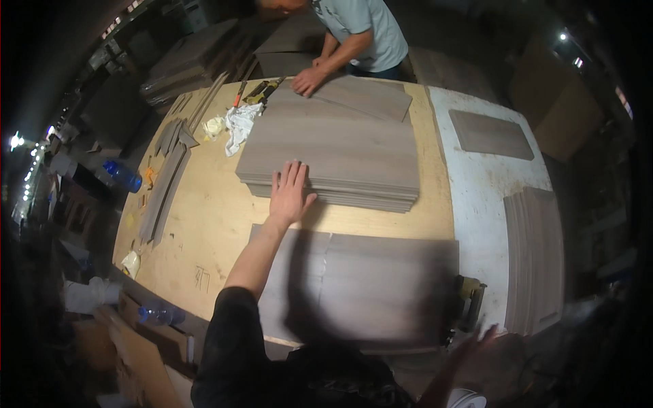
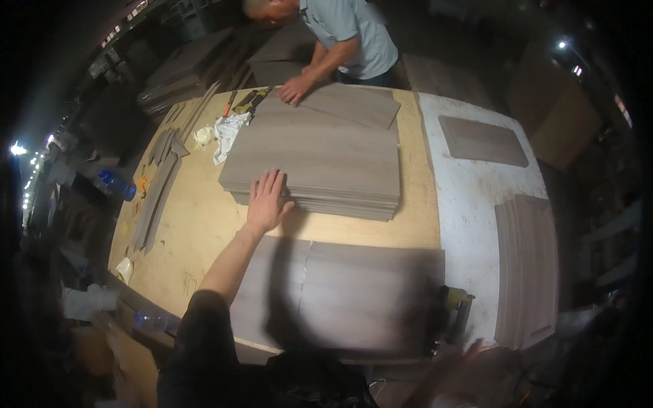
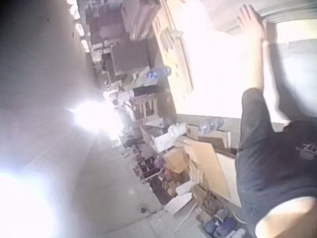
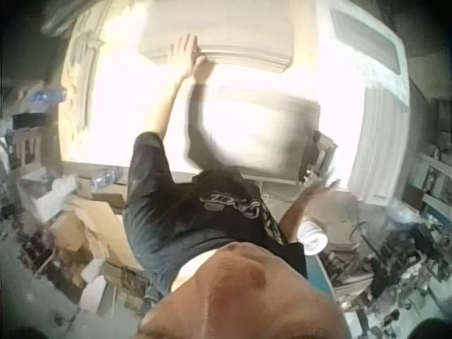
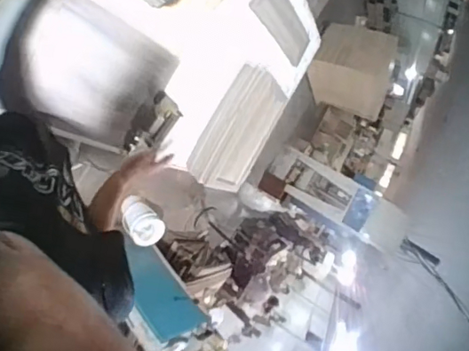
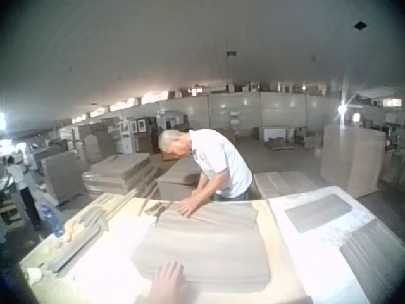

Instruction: The recorder uses a pneumatic nail gun and wood glue to assemble various wooden door or furniture panels on a large work table.

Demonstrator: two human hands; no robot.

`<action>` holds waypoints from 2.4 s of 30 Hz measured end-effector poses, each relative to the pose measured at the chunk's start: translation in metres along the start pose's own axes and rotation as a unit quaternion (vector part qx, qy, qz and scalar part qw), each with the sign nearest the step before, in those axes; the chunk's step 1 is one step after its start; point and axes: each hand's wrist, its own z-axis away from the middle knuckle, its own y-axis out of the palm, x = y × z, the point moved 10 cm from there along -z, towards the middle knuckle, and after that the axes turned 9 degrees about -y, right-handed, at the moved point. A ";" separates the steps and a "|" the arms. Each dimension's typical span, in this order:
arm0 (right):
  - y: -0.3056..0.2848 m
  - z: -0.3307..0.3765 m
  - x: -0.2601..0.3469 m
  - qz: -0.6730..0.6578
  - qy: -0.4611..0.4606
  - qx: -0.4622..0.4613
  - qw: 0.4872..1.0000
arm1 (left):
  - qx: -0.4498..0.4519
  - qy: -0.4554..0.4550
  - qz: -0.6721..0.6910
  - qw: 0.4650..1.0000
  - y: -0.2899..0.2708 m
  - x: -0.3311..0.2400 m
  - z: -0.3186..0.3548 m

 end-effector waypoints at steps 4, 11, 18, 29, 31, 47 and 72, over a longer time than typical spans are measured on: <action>0.072 0.079 0.046 -0.134 -0.037 0.065 0.988 | -0.020 0.049 -0.003 0.999 0.016 0.020 -0.034; 0.169 0.174 0.150 -0.278 0.001 0.248 0.928 | -0.015 0.155 0.049 0.987 0.021 0.000 -0.014; 0.212 0.202 0.256 -0.415 0.329 0.354 0.771 | -0.035 0.209 0.077 0.974 -0.056 -0.002 0.139; 0.169 0.264 0.182 -0.425 0.426 0.188 0.776 | 0.098 0.257 0.142 0.951 -0.084 -0.018 0.344; 0.149 0.267 0.178 -0.322 0.437 0.261 0.798 | 0.125 0.221 0.160 0.954 -0.086 -0.005 0.362; 0.165 0.326 0.179 -0.021 -0.075 0.317 0.945 | 0.200 -0.055 0.107 0.972 -0.021 0.149 0.415; 0.313 0.542 0.485 -0.216 0.071 0.536 0.813 | 0.036 -0.273 -0.095 0.957 -0.083 0.667 0.217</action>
